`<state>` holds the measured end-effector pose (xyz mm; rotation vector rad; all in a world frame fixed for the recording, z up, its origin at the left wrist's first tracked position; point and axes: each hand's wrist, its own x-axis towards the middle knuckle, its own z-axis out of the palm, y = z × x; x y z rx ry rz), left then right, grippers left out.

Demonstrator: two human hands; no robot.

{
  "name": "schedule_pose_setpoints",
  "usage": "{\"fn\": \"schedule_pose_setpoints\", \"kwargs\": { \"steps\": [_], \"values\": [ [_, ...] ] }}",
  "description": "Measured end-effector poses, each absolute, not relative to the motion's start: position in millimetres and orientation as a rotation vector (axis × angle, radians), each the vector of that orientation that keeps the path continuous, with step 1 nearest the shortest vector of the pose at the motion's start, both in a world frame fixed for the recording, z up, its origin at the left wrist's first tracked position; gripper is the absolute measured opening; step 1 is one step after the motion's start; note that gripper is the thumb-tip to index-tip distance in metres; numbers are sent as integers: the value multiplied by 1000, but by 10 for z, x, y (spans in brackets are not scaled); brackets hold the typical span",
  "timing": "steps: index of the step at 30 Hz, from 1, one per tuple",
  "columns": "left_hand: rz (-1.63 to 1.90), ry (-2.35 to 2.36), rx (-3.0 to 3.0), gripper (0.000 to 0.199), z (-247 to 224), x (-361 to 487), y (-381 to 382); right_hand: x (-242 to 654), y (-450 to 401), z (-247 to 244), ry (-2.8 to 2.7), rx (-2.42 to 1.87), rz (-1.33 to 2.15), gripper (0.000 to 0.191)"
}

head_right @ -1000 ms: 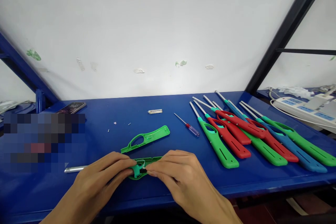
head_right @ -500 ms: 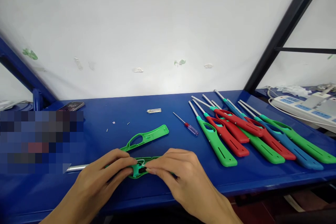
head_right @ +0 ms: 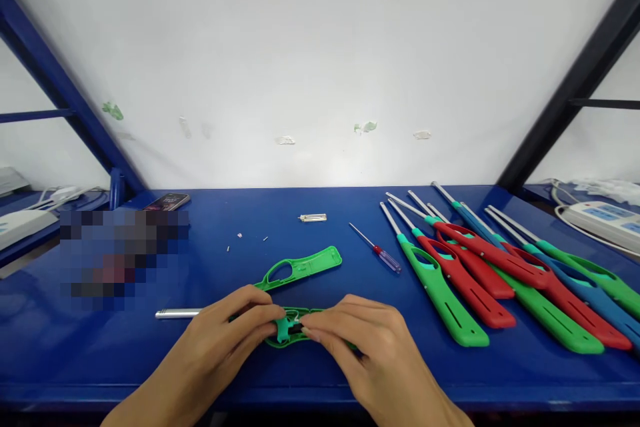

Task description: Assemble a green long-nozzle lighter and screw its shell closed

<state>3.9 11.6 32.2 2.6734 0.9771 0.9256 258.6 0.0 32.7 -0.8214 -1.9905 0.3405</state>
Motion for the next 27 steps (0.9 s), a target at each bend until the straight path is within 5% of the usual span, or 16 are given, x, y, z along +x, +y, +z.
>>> {"fn": "schedule_pose_setpoints", "kwargs": {
  "steps": [10,18,27],
  "values": [
    [997,991,2776,23,291,83,130,2570,33,337,-2016,-808,252,28],
    [1074,952,2833,21,268,55,117,2596,19,269,-1984,-971,419,11],
    [1108,922,2852,20,239,29,150,2597,17,297,-1985,-1027,461,15]
  ]
}}
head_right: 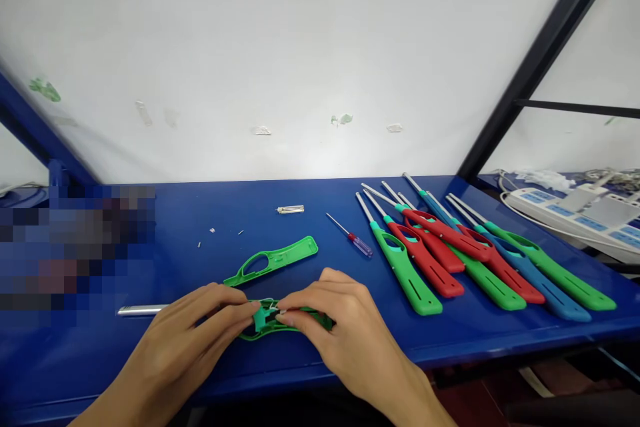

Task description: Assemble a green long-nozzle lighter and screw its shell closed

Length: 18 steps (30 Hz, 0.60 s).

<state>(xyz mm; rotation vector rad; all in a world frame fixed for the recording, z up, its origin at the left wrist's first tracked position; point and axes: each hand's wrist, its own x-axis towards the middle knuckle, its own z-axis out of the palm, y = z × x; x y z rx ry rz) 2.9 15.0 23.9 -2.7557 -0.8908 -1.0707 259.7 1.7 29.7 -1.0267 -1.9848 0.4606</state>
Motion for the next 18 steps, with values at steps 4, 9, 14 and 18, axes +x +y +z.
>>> {"fn": "schedule_pose_setpoints", "kwargs": {
  "steps": [4,9,14,18],
  "values": [
    [-1066,-865,-2730,21,235,22,139,2594,14,295,-1980,-1009,474,10],
    [-1055,-866,-2743,23,235,27,139,2597,13,296,-1994,-986,470,7],
    [-1089,-875,-2759,29,252,38,156,2599,17,309,-2000,-1008,510,5],
    [-1103,-879,-2790,29,271,45,179,2597,23,317,-2007,-1034,539,3]
  ]
}}
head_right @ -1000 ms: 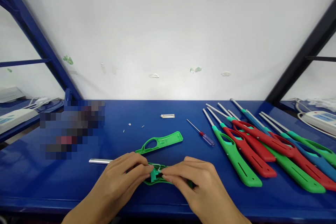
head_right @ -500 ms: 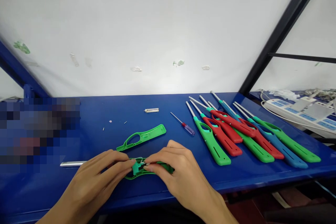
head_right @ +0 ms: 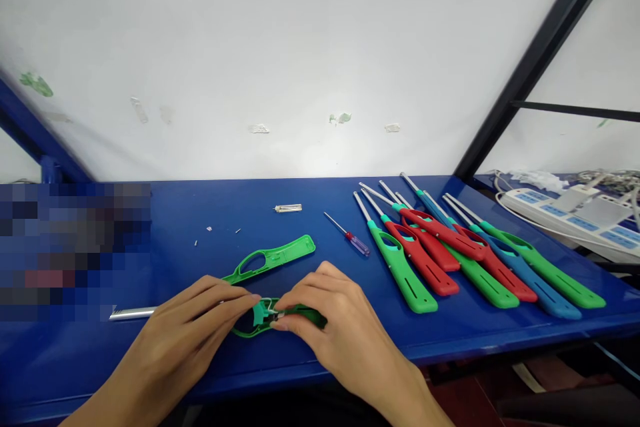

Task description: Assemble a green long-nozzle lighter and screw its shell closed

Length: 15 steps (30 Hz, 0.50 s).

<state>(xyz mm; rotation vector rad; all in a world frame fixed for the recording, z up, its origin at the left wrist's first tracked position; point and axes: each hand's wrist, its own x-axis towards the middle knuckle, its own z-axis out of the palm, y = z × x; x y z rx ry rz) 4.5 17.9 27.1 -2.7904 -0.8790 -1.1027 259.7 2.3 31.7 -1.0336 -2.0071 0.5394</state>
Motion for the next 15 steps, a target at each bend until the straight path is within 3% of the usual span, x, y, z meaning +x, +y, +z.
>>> {"fn": "schedule_pose_setpoints", "kwargs": {
  "steps": [15],
  "values": [
    [-1162,-881,-2807,42,268,11,200,2590,9,371,-2059,-1009,506,10]
  ]
}}
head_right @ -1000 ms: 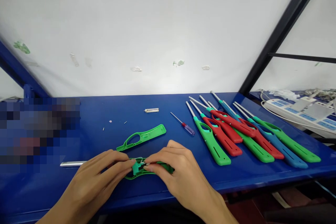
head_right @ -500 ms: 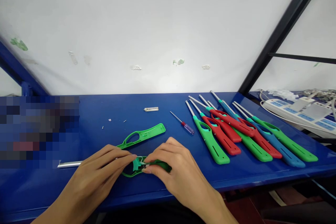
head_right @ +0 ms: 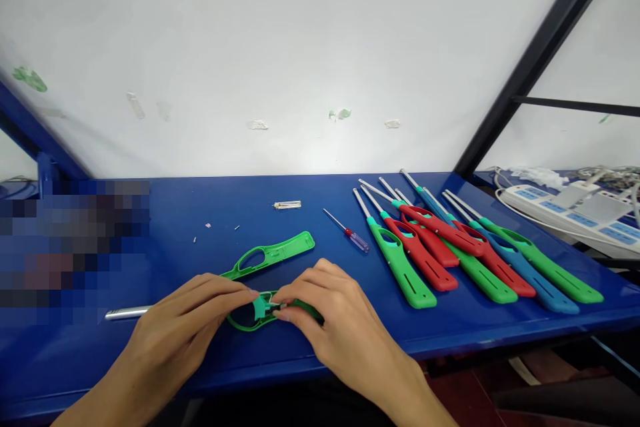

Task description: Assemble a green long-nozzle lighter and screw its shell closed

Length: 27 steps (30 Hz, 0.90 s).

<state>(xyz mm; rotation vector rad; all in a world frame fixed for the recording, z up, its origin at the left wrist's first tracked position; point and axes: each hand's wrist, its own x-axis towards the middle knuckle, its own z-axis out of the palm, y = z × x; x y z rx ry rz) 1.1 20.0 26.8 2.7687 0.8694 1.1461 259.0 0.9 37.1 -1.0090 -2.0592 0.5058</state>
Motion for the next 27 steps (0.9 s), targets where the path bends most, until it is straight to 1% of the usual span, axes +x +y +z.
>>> {"fn": "schedule_pose_setpoints", "kwargs": {
  "steps": [6,10,17,19,23,27],
  "values": [
    [1203,871,2798,38,309,48,224,2596,17,329,-2083,-982,445,10],
    [1177,909,2809,37,270,41,245,2591,26,312,-2100,-988,413,10],
    [1141,974,2785,44,286,30,214,2591,19,282,-2116,-1013,424,12],
    [1144,989,2741,40,316,41,187,2594,15,281,-2113,-1013,426,12],
    [1092,1011,2686,28,346,63,137,2596,13,286,-2114,-1009,424,12],
    [1010,989,2706,24,334,65,128,2595,14,285,-2099,-994,425,13]
  ]
}}
